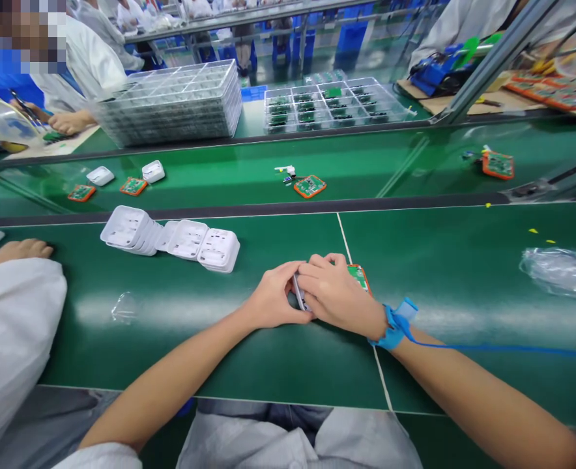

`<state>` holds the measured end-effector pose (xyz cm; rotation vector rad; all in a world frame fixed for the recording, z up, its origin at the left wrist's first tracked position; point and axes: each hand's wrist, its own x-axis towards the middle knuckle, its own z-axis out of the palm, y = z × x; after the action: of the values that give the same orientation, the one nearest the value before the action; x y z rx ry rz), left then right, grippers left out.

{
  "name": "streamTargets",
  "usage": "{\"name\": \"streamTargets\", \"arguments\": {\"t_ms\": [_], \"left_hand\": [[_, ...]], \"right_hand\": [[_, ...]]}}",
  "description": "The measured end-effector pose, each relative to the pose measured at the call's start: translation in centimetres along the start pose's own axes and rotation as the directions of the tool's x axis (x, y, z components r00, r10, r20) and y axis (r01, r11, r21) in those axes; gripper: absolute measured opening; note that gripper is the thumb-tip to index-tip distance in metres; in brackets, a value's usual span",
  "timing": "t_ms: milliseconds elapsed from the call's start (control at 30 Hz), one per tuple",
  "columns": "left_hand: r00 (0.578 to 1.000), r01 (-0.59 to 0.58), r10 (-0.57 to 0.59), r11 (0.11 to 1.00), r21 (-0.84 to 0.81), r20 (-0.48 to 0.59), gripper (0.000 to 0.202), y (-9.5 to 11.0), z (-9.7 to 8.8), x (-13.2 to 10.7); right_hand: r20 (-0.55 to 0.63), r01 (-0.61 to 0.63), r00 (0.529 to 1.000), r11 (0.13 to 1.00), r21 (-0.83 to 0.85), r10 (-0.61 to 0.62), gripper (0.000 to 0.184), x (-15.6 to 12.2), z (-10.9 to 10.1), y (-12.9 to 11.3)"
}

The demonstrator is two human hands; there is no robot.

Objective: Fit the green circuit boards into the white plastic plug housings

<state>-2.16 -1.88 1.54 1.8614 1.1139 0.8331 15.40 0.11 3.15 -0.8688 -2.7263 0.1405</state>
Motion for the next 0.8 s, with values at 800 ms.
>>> {"name": "streamTargets", "arguments": {"t_ms": [800], "left_hand": [[0.979,-0.205,0.206,0.973,0.107,0.005,0.086,-1.1,0.2,-0.4]], "right_hand": [[0.033,-0.415,0.908,0.891,0.184,0.417,0.024,-1.4,-1.0,2.2]]}}
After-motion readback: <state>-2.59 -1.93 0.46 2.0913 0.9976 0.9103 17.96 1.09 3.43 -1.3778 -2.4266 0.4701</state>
